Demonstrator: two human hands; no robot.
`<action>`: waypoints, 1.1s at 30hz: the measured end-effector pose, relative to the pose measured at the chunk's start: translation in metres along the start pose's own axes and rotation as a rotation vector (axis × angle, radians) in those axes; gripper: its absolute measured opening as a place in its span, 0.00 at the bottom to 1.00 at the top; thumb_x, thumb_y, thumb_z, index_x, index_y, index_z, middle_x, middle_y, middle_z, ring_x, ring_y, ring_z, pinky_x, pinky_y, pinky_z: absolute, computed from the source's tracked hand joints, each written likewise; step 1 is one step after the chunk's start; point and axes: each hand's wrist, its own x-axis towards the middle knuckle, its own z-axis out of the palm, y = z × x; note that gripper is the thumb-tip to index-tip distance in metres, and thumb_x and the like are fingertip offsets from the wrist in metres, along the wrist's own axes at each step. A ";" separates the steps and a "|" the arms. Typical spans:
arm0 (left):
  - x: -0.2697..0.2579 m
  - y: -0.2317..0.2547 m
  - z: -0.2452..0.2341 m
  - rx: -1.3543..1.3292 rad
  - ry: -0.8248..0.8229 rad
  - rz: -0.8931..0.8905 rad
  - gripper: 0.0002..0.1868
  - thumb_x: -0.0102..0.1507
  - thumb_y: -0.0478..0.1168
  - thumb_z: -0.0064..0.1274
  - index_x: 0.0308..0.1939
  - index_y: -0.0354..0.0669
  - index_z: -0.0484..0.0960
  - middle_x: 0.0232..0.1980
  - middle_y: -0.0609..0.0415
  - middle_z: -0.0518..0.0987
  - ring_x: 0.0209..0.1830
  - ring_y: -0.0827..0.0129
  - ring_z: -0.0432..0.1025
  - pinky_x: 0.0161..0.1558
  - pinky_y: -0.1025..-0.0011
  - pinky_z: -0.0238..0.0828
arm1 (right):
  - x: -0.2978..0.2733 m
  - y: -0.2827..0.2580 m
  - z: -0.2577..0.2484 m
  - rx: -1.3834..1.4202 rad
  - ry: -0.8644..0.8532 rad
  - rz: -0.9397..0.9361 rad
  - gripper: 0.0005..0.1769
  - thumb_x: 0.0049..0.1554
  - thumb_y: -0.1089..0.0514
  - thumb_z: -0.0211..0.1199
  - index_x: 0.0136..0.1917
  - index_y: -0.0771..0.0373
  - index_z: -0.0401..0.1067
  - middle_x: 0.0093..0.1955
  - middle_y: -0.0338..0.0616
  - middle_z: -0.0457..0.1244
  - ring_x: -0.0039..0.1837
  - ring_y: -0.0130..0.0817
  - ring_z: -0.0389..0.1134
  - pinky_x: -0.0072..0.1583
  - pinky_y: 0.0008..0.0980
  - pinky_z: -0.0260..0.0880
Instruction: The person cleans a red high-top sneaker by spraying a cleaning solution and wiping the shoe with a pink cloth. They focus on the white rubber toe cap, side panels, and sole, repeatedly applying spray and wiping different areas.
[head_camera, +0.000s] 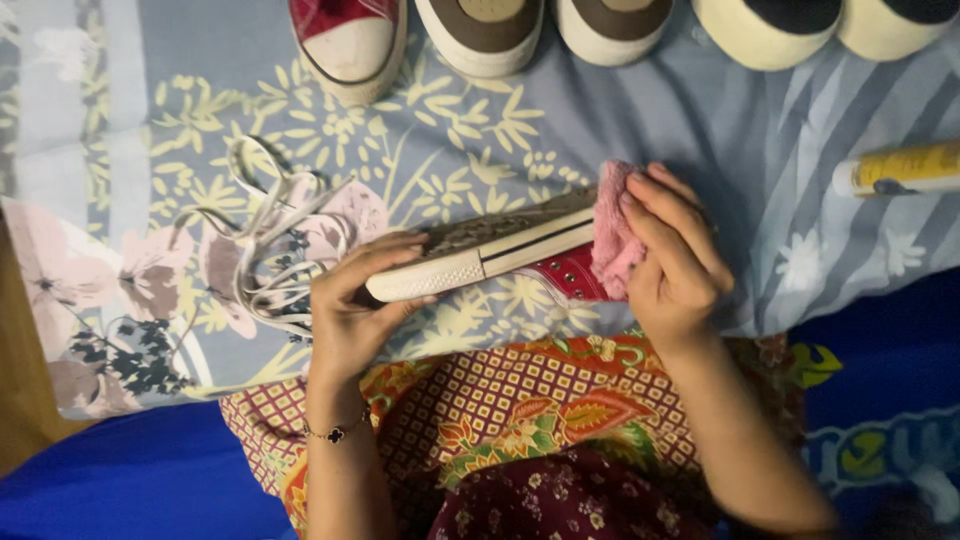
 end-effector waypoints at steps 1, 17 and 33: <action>0.000 0.001 0.000 -0.022 0.005 -0.006 0.25 0.52 0.27 0.70 0.54 0.37 0.84 0.59 0.45 0.83 0.63 0.59 0.77 0.65 0.65 0.74 | 0.006 -0.006 0.000 -0.001 0.014 0.016 0.12 0.64 0.78 0.53 0.56 0.74 0.75 0.60 0.56 0.69 0.69 0.51 0.71 0.68 0.43 0.73; -0.001 -0.001 -0.003 0.020 -0.005 0.025 0.23 0.54 0.30 0.71 0.53 0.37 0.84 0.57 0.47 0.84 0.64 0.58 0.77 0.65 0.64 0.74 | 0.008 -0.009 0.020 0.197 -0.018 -0.238 0.10 0.63 0.66 0.65 0.56 0.74 0.74 0.60 0.55 0.68 0.66 0.52 0.70 0.70 0.47 0.73; -0.004 0.004 -0.005 -0.012 0.005 0.037 0.25 0.55 0.28 0.70 0.56 0.37 0.83 0.60 0.46 0.83 0.64 0.60 0.77 0.66 0.67 0.73 | 0.024 -0.085 0.038 0.312 -0.161 -0.219 0.11 0.64 0.69 0.58 0.58 0.69 0.77 0.62 0.52 0.70 0.67 0.51 0.71 0.71 0.54 0.69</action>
